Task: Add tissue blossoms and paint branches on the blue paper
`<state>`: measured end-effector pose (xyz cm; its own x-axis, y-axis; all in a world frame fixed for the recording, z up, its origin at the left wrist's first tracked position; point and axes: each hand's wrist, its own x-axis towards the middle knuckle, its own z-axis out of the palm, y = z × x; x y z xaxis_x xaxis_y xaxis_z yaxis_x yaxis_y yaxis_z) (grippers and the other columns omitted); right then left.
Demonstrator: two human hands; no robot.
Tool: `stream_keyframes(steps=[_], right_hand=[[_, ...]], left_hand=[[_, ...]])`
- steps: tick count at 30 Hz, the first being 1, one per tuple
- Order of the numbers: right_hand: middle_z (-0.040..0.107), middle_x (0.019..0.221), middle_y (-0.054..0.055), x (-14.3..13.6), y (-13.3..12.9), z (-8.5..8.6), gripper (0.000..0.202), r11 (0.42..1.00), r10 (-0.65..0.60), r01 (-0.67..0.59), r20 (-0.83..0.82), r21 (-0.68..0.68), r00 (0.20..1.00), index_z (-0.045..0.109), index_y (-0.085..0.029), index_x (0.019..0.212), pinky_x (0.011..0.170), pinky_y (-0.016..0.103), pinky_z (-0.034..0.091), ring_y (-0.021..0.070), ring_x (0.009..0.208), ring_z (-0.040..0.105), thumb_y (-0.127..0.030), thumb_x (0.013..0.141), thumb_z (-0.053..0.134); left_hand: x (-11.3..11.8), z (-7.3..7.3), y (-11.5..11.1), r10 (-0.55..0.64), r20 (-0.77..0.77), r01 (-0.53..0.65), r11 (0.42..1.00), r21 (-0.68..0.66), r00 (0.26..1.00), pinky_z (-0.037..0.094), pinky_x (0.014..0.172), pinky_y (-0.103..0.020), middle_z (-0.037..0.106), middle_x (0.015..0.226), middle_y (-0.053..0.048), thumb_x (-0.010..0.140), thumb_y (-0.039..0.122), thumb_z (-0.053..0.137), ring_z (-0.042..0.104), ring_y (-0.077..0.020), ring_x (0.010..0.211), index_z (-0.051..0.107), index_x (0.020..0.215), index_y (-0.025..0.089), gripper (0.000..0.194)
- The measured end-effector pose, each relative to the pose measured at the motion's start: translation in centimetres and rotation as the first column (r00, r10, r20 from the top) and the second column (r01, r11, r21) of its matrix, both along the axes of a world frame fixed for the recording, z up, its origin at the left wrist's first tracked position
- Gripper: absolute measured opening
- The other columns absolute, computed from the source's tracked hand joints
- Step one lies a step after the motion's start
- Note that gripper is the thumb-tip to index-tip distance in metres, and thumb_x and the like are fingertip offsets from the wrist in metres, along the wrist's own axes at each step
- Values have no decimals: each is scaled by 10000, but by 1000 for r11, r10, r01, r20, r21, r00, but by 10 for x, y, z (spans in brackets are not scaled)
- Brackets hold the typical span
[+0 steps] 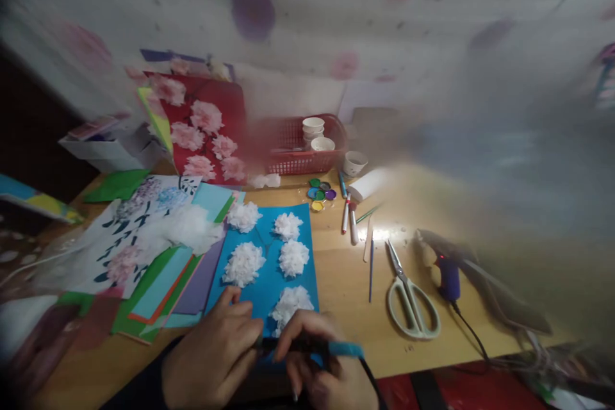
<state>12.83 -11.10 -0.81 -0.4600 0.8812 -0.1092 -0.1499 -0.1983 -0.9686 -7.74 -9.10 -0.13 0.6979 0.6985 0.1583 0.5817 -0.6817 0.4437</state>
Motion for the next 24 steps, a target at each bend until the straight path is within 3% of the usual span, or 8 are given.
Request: stream_keyframes(steps=[2, 4, 7, 9, 13, 20, 24], right_hand=[[407, 428, -31, -13, 4, 2, 571, 992, -117, 103, 193, 78, 974, 550, -177, 565, 451, 222, 277, 88, 427, 390, -666, 851, 472], [349, 390, -37, -22, 9, 4, 583, 992, -120, 110, 259, 56, 958, 469, -180, 480, 442, 220, 257, 84, 415, 368, -573, 910, 448], [335, 414, -72, -32, 16, 7, 502, 990, -46, 65, 152, -125, 987, 518, -174, 603, 384, 201, 182, 52, 361, 286, -589, 885, 489], [382, 498, -79, -38, 20, 7, 441, 970, -81, 104, 112, -220, 990, 542, -171, 717, 369, 185, 165, 28, 360, 273, -591, 851, 550], [382, 565, -91, -48, 29, 1, 424, 950, -144, 161, 81, -268, 986, 545, -181, 843, 338, 165, 143, 5, 346, 253, -604, 827, 577], [331, 463, -129, -49, 43, -7, 408, 934, -204, 196, 5, -297, 979, 531, -183, 905, 328, 149, 134, 13, 319, 223, -583, 838, 574], [396, 456, -106, -48, 47, -4, 422, 933, -191, 184, 7, -311, 982, 528, -174, 832, 349, 146, 186, 20, 343, 298, -588, 806, 612]], left_hand=[[-4, 1, -1, -45, 63, 54, 987, -148, 997, 399, 779, -353, 592, 666, -5, 921, 298, 410, 545, -170, 675, 532, 730, 193, 250], [-10, -1, -1, -60, 142, 95, 962, -256, 988, 422, 758, -319, 630, 749, -20, 982, 392, 285, 572, -162, 719, 561, 796, 200, 384], [-18, -6, 0, 25, 237, 59, 937, -343, 971, 443, 714, -275, 636, 764, -31, 991, 491, 160, 591, -156, 757, 579, 823, 205, 534], [-21, -10, 3, 96, 263, 8, 930, -367, 960, 443, 671, -254, 614, 706, -23, 984, 517, 171, 587, -150, 727, 572, 768, 204, 552], [-21, -16, 14, 140, 274, -50, 949, -312, 952, 436, 648, -252, 637, 714, -21, 997, 456, 245, 591, -149, 716, 582, 756, 197, 489], [-15, -20, 34, 73, 339, -80, 997, 6, 938, 421, 609, -272, 630, 658, -2, 991, 298, 364, 563, -149, 607, 599, 914, 193, 269], [-11, -18, 32, 108, 312, -103, 994, -31, 944, 457, 640, -283, 637, 689, -21, 994, 336, 324, 582, -162, 653, 590, 846, 199, 334]])
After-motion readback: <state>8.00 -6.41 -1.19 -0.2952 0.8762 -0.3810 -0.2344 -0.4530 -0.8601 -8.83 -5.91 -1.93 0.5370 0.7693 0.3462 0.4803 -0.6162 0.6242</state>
